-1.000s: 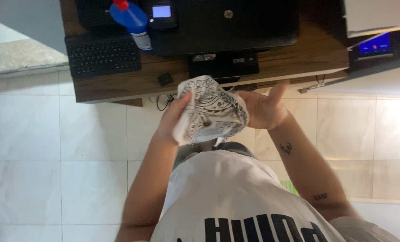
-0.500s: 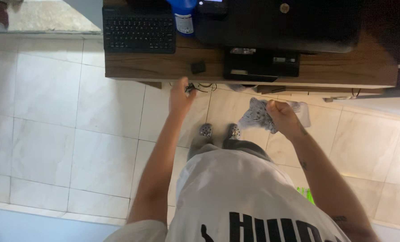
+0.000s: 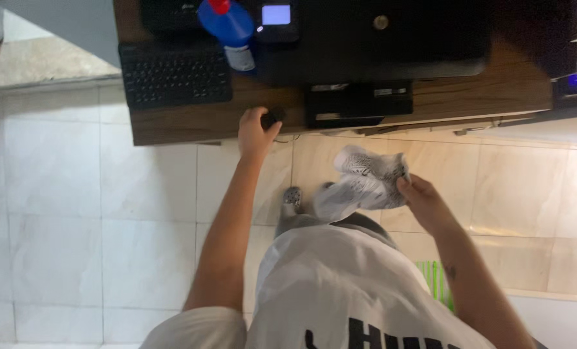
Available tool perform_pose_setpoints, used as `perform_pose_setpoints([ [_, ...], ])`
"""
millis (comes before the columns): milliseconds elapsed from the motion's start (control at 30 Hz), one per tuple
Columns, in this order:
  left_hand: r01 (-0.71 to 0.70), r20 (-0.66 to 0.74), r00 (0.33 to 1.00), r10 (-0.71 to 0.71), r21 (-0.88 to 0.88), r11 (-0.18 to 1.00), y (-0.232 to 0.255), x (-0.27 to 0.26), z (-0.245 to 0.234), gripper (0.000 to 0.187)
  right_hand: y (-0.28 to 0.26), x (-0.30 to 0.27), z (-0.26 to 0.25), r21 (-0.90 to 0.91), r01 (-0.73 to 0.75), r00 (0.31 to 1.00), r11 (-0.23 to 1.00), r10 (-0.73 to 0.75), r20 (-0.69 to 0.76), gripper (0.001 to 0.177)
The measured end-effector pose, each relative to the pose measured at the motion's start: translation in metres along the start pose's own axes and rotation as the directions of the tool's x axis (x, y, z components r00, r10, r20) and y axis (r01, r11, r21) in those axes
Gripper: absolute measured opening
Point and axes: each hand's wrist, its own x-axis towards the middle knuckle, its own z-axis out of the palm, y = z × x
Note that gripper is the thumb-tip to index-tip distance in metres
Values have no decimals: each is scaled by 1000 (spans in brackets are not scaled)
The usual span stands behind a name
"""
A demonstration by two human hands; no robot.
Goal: The person cleans an HP printer by wiping its exterior with a cloth and cleaning solution, then loads a sheet of paper into the input tray and inserts a black ink cartridge into the printer.
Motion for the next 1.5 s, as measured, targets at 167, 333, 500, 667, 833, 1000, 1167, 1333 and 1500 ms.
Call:
perform_pose_setpoints([
  [167,-296,-134,954,267,-291,910,99,-27,-38,44,21,-7,-6,-2,98,995,995,-98,17,39],
  [333,-535,-233,845,481,-392,749,196,-56,-106,39,3,-14,9,-108,379,925,919,-376,51,29],
  [500,-651,-308,758,574,-398,646,253,-73,-147,41,-28,-25,16,75,373,921,925,-379,89,29],
  [667,-636,-290,772,566,-383,670,277,-92,-166,41,-42,-26,14,72,386,912,920,-392,124,25],
  [833,-660,-293,751,592,-346,667,281,-100,-170,39,-36,-25,11,24,398,911,917,-399,105,23],
  [1000,-631,-274,775,570,-380,676,276,-106,-166,40,-46,-31,7,-240,397,918,886,-377,124,24],
  [1167,-321,-20,906,423,-685,654,264,-107,-149,38,-81,-50,10,-655,264,949,708,-313,44,24],
  [1333,-172,187,695,694,-894,414,241,-92,-104,43,-135,-65,29,522,231,858,821,-425,289,26],
  [1500,132,532,514,673,-824,551,225,-102,-72,47,-177,-56,53,610,172,732,774,-515,447,31],
])
